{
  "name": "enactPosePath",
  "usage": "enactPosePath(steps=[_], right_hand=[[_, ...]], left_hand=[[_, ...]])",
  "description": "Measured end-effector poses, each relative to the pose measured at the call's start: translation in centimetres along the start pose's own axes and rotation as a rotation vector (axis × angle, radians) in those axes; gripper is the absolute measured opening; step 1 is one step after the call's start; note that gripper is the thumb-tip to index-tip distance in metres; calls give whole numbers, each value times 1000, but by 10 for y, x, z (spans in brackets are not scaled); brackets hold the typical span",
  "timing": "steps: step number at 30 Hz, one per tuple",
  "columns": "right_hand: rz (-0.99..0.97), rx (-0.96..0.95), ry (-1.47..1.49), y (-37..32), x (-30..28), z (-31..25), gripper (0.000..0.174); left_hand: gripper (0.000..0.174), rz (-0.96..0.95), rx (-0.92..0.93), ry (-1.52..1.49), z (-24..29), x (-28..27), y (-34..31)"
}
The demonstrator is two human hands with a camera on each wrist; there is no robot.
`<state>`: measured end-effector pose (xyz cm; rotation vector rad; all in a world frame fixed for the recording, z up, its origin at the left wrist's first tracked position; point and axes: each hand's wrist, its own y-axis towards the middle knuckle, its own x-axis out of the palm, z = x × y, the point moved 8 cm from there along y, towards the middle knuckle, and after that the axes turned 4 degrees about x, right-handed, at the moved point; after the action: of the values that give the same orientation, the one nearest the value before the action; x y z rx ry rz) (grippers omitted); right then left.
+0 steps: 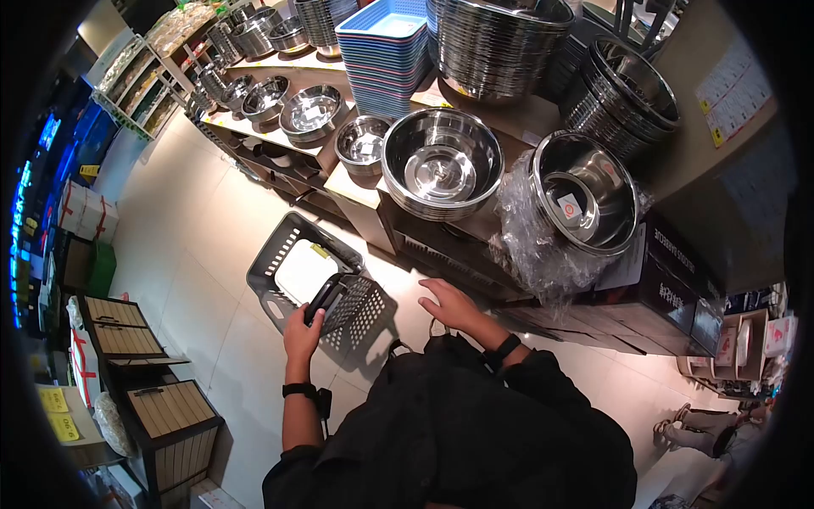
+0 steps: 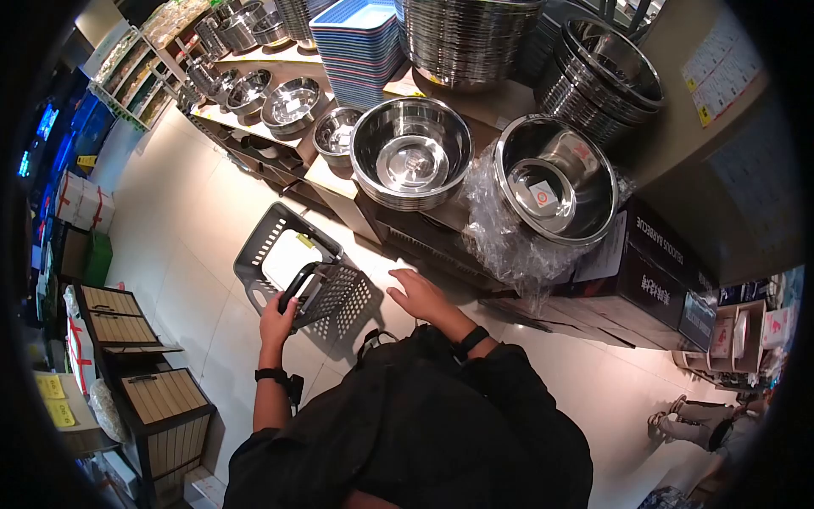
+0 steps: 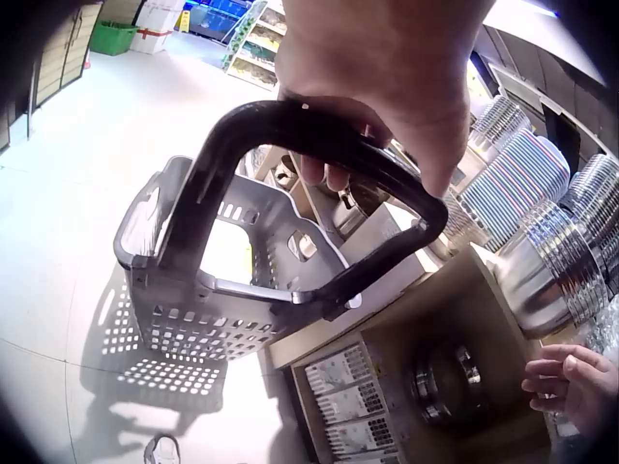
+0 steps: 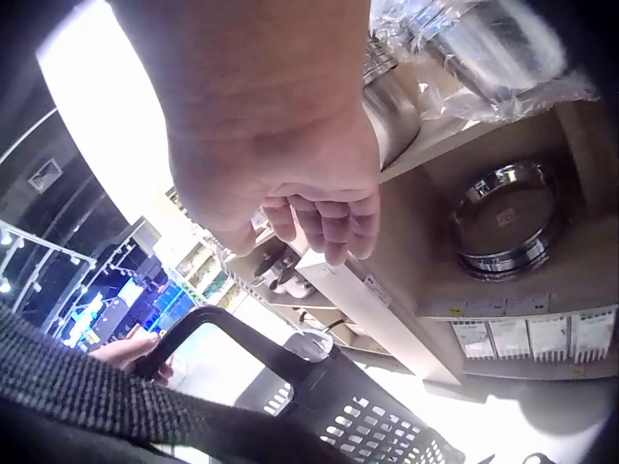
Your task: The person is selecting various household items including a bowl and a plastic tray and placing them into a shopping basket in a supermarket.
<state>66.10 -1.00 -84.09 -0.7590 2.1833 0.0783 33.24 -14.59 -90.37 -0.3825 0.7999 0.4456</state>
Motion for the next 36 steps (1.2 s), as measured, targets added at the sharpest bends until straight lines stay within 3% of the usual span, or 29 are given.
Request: enactPosePath(steps=[2,12,14,15,17,20,21,22,23,27,29,30,32,36], right_hand=[[-32,-5,-13,10,0,-4,45],[-17,-18,20,32,-10,-18,42],[42,3,37,39,-32,-31,34],[46,7,35,43,-42,-41,34],[67,-7,78,55,-68,-70,24],[301,-56,-36,76,-133,-124,23],[460,-75,-107,84,-158,-133,24],[522,28,-148,96,-180,-137,26],[695,-109,-275,108,-202,-139,28],[904,66,-572,158,-258,-128,29],[829,311,-668,177,-265,-100,33],[840,319,-671,180,-265,-92,33],[668,604,-702,188,-265,-57,38],[618,771,-613,181,-270,-32,41]], left_hand=[[50,-1,-53,-5,1,5,3],[47,59,-20,96,0,-8,17],[46,-54,-119,25,-6,-6,25],[46,-58,-114,23,-13,-4,31],[45,-26,-11,-254,-22,1,47],[41,-26,142,-383,29,-21,81],[40,-18,221,-456,46,-22,98],[39,-101,272,-579,67,-14,118],[38,-187,317,-702,91,-6,137],[46,-394,464,-830,201,20,191],[55,-587,267,-1049,245,32,190],[57,-606,328,-1014,262,36,191],[63,-529,436,-915,268,77,208],[65,-473,430,-894,274,69,204]])
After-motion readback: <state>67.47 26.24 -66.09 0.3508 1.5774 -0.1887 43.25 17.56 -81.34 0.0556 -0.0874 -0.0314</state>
